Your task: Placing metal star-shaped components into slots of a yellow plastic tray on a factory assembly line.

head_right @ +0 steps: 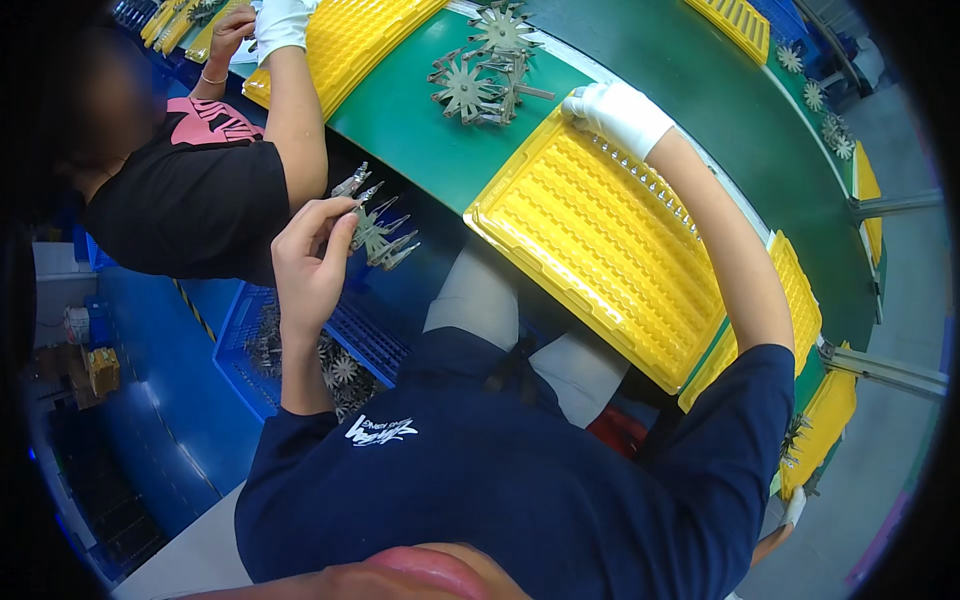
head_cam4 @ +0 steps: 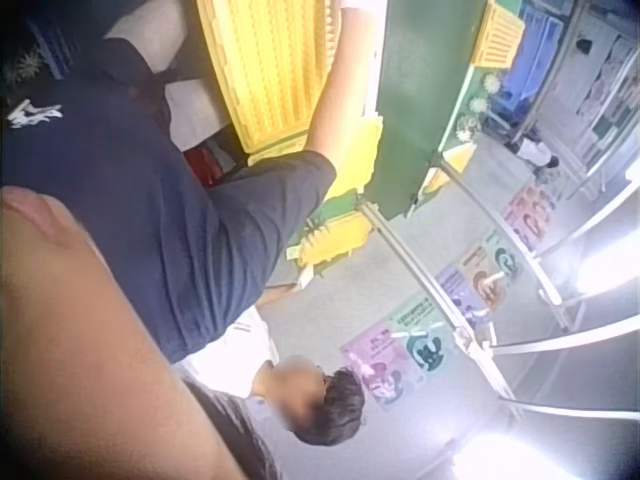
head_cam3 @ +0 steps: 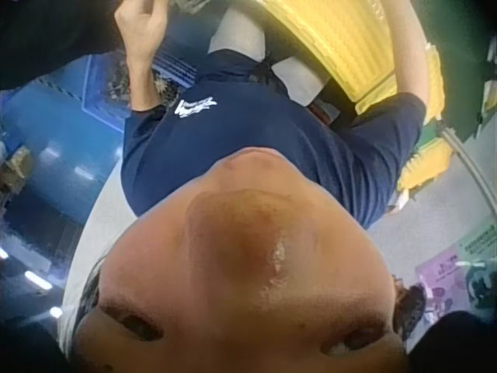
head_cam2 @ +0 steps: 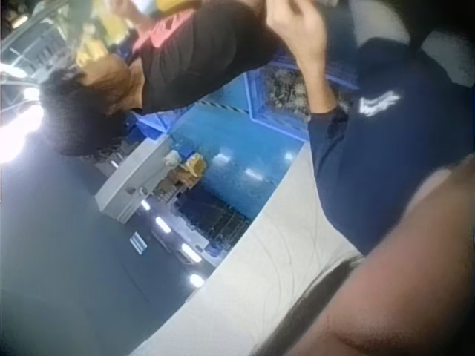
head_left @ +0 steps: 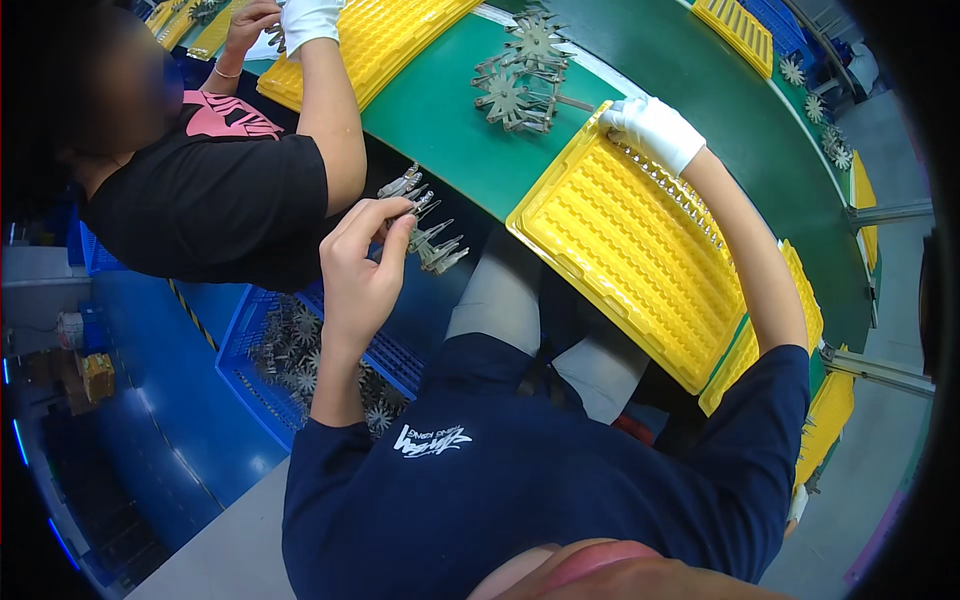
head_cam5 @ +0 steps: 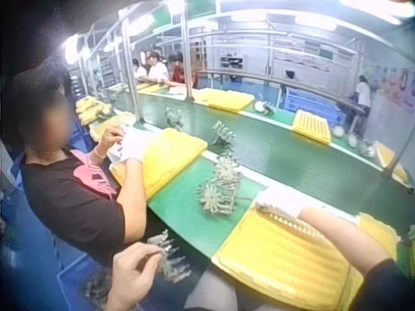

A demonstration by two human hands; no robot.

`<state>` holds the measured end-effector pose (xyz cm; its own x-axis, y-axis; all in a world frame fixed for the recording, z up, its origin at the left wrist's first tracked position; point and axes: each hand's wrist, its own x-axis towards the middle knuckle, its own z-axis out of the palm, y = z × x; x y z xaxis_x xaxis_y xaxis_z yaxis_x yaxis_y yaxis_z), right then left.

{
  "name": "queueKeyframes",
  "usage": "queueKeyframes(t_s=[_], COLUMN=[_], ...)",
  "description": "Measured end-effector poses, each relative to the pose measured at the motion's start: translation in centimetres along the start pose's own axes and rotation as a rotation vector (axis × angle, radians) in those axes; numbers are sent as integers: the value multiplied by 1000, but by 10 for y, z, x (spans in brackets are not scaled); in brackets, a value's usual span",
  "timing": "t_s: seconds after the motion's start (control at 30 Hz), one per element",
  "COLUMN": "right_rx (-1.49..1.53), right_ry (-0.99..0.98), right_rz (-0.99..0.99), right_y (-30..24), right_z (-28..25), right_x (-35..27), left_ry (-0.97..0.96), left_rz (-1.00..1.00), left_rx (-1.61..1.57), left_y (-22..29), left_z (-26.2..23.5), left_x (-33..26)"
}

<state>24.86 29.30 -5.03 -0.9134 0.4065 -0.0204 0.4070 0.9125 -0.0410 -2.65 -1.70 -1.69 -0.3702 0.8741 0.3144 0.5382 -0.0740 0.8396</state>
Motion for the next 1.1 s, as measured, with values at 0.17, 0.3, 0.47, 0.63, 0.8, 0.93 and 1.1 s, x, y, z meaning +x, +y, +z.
queueKeyframes(t_s=[0.17,0.3,0.47,0.63,0.8,0.93,1.1], right_rx=[-76,-180,-160,-190,-127,-24,217], right_ry=[-80,-159,-66,-68,-24,39,149], right_rz=[-79,-87,-178,-76,-6,-26,49], right_y=[5,-9,-1,-1,-4,1,7], right_z=[-4,-14,-5,1,0,14,16], right_x=[15,25,10,6,4,2,-6], left_ry=[-7,7,-3,-10,7,-18,-26], left_rz=[16,9,3,58,1,-56,-36], left_rx=[21,26,28,64,15,40,18], left_y=[3,0,3,5,8,-2,2], left_z=[2,-2,-2,-4,-6,-3,3], left_x=[1,-8,-7,-4,-7,-7,-4])
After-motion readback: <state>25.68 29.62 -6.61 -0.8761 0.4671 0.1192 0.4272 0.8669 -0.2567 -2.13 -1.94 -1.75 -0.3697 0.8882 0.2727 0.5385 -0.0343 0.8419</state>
